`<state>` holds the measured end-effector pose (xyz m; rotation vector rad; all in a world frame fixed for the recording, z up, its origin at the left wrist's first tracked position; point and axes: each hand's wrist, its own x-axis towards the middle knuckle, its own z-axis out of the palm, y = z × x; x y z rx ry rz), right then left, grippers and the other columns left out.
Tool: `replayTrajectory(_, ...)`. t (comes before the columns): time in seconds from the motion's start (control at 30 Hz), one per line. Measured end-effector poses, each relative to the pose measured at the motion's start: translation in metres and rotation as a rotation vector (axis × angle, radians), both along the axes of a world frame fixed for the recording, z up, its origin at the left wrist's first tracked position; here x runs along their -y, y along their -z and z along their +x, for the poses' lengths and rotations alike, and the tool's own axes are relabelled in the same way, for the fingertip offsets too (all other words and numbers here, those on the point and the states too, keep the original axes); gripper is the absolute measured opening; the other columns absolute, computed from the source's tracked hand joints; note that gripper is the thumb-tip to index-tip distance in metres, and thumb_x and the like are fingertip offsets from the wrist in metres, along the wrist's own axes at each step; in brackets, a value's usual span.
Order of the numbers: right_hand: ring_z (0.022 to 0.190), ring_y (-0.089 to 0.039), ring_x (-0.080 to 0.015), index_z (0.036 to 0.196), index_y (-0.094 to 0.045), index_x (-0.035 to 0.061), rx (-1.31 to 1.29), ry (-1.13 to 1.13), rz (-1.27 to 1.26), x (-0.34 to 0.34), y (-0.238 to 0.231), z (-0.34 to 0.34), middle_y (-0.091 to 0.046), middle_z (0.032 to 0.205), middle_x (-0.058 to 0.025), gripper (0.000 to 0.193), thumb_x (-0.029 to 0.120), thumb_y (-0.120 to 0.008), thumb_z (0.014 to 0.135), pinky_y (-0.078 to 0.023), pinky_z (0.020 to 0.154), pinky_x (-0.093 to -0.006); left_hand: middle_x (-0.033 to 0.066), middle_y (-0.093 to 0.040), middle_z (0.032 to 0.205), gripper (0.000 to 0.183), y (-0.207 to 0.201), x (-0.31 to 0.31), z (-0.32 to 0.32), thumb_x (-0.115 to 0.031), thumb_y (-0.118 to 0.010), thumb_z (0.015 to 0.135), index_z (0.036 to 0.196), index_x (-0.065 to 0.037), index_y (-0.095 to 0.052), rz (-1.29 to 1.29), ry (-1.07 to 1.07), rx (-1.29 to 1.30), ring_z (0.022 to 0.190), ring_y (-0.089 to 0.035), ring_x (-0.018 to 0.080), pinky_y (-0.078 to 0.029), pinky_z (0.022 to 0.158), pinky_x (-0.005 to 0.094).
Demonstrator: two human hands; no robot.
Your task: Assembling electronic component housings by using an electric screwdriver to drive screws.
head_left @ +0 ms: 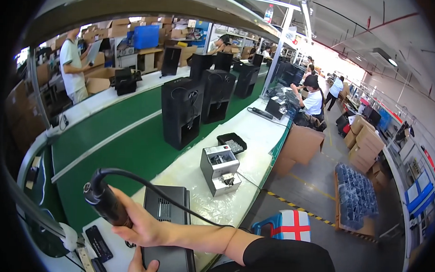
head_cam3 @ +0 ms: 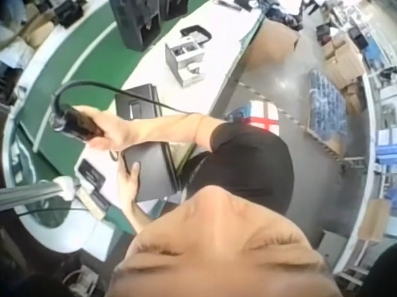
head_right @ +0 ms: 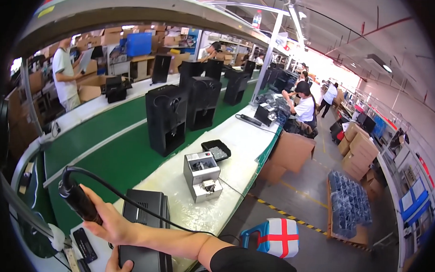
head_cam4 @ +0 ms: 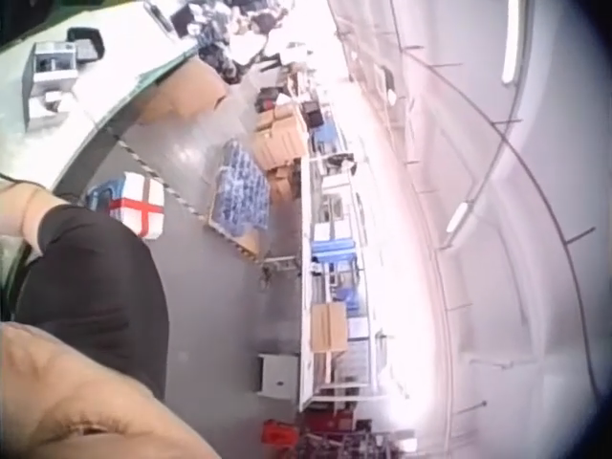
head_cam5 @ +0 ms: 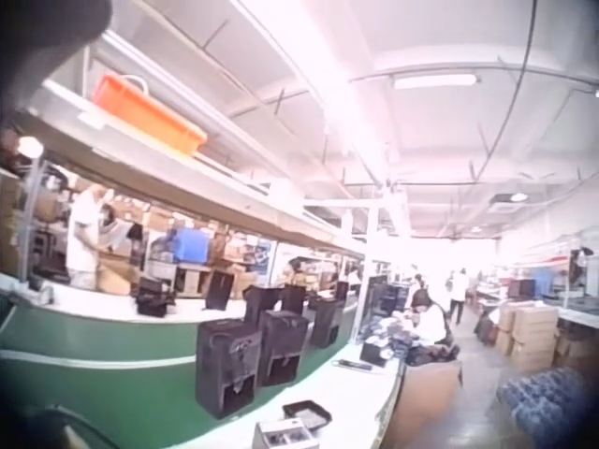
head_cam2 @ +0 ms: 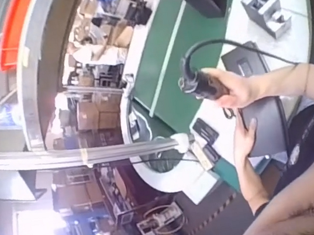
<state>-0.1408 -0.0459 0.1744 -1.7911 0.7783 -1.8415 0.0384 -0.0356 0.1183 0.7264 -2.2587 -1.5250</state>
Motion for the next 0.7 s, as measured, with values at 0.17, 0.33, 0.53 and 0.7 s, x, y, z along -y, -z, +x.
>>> replayTrajectory(0.17,0.07,-0.048,-0.0173,0.147,-0.012,-0.0006,-0.025,0.029,-0.1,-0.001,-0.01,0.01,-0.052,0.089,-0.0092,0.077,0.016,-0.06,0.089,-0.042,0.066,-0.0298,0.0224,-0.044,0.139,0.056,-0.002,-0.004,0.004,-0.02,-0.055,0.093,0.14,0.004,-0.036,0.029,-0.038,-0.007,0.128,-0.042,0.0305,-0.03,0.107,0.035)
replayTrajectory(0.33,0.074,-0.052,-0.0169,0.147,-0.013,-0.0012,-0.002,0.138,-0.162,-0.009,-0.021,0.004,-0.052,0.101,-0.0097,0.075,0.013,-0.059,0.09,-0.044,0.07,-0.0291,0.0191,-0.054,0.129,0.047,0.044,-0.003,0.045,-0.032,-0.038,0.1,0.126,0.004,-0.052,0.257,-0.298,-0.021,0.116,-0.052,0.0271,-0.038,0.102,0.0356)
replayTrajectory(0.53,0.059,-0.059,-0.0128,0.129,-0.032,-0.006,0.627,-0.276,-0.193,-0.08,0.012,-0.103,-0.061,0.102,-0.0238,0.048,0.023,-0.05,0.095,-0.052,0.055,-0.0252,0.0161,-0.059,0.099,0.04,-0.028,0.109,0.081,-0.031,-0.04,0.099,0.111,0.003,-0.057,0.501,-0.164,-0.424,0.085,-0.059,0.0229,-0.047,0.079,0.0343)
replayTrajectory(0.7,0.058,-0.058,-0.0176,0.139,-0.018,0.0047,0.397,1.176,-0.302,-0.149,0.029,-0.207,-0.047,0.115,-0.021,0.054,0.021,-0.043,0.094,-0.049,0.045,-0.0279,0.0143,-0.058,0.104,0.037,-0.075,0.106,0.022,-0.021,-0.047,0.097,0.126,0.003,-0.048,0.467,0.071,-0.747,0.091,-0.058,0.0185,-0.048,0.083,0.0312)
